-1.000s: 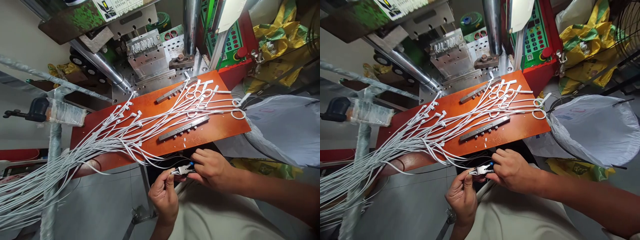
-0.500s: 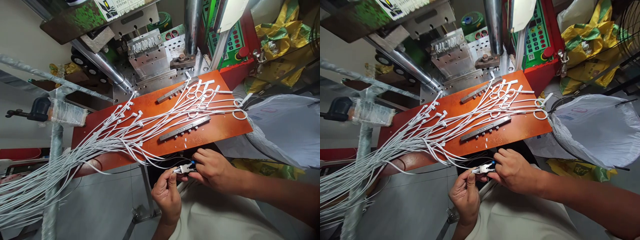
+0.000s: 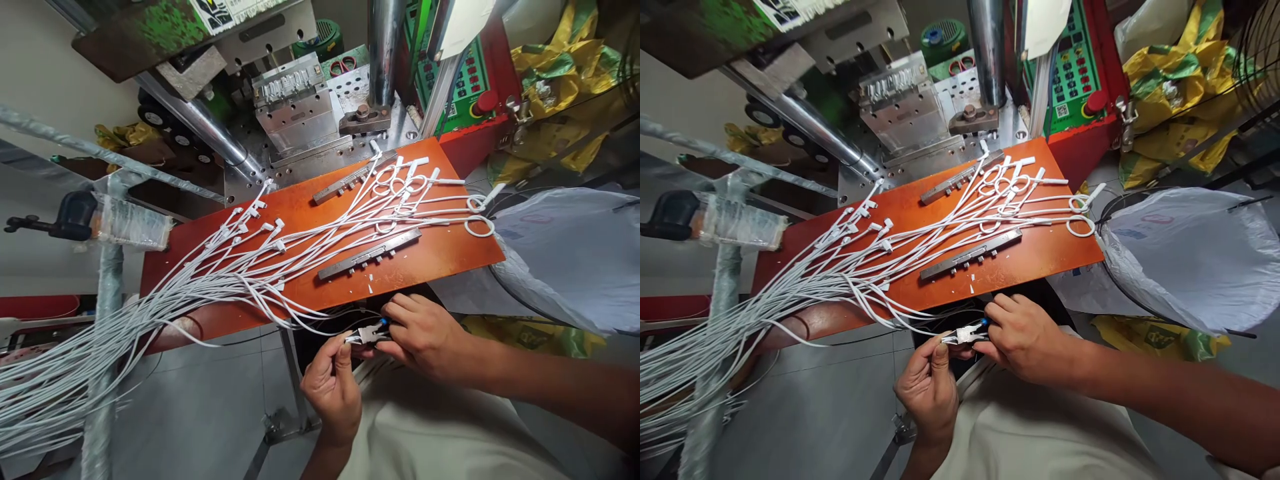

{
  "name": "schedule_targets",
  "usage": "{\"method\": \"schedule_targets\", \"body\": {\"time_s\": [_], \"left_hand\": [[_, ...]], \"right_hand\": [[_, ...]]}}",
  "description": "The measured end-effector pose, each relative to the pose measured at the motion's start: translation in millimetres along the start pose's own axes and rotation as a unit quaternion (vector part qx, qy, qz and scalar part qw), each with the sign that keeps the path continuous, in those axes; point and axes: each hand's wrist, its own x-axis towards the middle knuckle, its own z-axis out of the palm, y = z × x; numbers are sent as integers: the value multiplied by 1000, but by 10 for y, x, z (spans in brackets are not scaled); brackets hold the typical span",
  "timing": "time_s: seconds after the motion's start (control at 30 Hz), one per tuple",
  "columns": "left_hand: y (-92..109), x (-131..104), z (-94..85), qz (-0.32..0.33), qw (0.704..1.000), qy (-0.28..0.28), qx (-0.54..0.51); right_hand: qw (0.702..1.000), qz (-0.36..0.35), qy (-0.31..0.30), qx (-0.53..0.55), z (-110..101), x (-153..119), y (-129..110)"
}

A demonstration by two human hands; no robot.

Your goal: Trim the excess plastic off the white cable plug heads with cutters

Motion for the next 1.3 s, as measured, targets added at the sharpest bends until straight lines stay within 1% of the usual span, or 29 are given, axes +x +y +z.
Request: {"method": "schedule_targets", "body": {"time_s": [0.2, 0.37, 0.53, 0.73, 0.93, 1.13, 1.3], "left_hand": [[21, -3, 13, -7, 999, -2, -37], [-5, -6, 36, -14, 999, 1, -49], [1, -3, 71, -15, 998, 1, -56], [8, -18, 65, 6, 1000, 0, -22], [10, -21, 66, 4, 1000, 6, -15], [53, -11, 43, -20, 999, 9, -31], [107, 27, 50, -25, 998, -16, -61]], "right_hand": [[1000, -16, 1, 4, 11, -8, 2], [1000, -2, -14, 3, -19, -12, 53], [999, 0, -23, 26, -39, -27, 73], [1000, -5, -10, -2, -46, -21, 60], [1000, -13, -10, -7, -33, -8, 20], [1000, -11, 0, 25, 13, -40, -10], [995, 13, 2, 96, -12, -50, -27]]}}
